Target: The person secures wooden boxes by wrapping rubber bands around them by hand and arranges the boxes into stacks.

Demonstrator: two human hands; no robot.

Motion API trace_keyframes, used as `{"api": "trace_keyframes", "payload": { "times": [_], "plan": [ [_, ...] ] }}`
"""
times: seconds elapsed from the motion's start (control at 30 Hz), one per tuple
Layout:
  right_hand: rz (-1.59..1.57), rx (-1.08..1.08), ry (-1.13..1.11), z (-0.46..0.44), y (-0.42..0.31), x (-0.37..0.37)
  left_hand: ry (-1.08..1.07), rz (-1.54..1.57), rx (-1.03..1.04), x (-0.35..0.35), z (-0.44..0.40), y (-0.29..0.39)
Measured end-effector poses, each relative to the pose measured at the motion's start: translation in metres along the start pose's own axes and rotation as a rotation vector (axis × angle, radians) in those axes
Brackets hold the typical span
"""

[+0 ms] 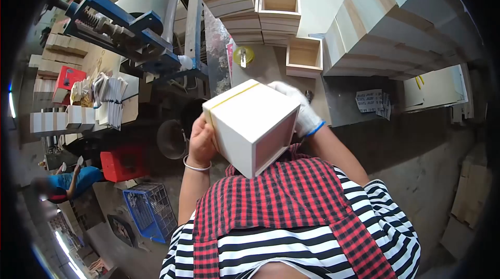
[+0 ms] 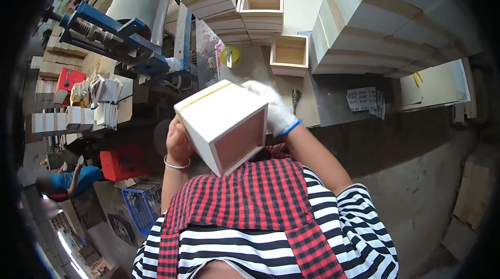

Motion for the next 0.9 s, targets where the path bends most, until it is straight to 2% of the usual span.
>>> {"api": "trace_keyframes", "payload": {
  "times": [0.03, 0.07, 0.13, 0.2, 0.23, 0.3, 0.43, 0.83, 0.9],
  "plan": [
    [-0.147, 0.029, -0.088, 0.003, 0.002, 0.012, 0.011, -0.032, 0.001, 0.002, 0.002, 0.000],
    [-0.153, 0.026, -0.088, 0.007, 0.002, 0.015, 0.023, -0.063, 0.001, 0.004, 0.004, 0.001],
    [-0.203, 0.039, -0.027, 0.019, -0.002, 0.011, 0.043, -0.090, 0.000, 0.004, 0.005, 0.004],
    [-0.229, 0.048, 0.006, 0.028, -0.008, 0.007, 0.059, -0.205, -0.118, -0.001, 0.005, 0.003],
    [-0.124, 0.025, 0.018, 0.033, -0.015, 0.002, 0.066, -0.260, -0.178, -0.002, 0.005, 0.000],
    [0.082, -0.023, 0.048, 0.041, -0.028, -0.005, 0.061, -0.192, -0.169, 0.005, 0.006, -0.003],
    [0.163, -0.047, -0.038, 0.046, -0.042, -0.003, 0.051, -0.051, -0.148, 0.020, 0.009, -0.003],
    [0.443, -0.030, 0.046, 0.061, -0.049, -0.002, 0.076, 0.038, -0.158, 0.010, 0.016, -0.015],
    [0.386, -0.042, 0.034, 0.061, -0.047, -0.003, 0.126, 0.081, -0.169, 0.007, 0.016, -0.018]
  ]
}}
Point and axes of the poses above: each hand's wrist, its own z-axis away from the middle knuckle, its own x-axis out of the palm, y = z × x, the point moved 7 cm from there along -z, towards the middle knuckle, and after that the axes turned 4 degrees about x, right-handed, at the moved point
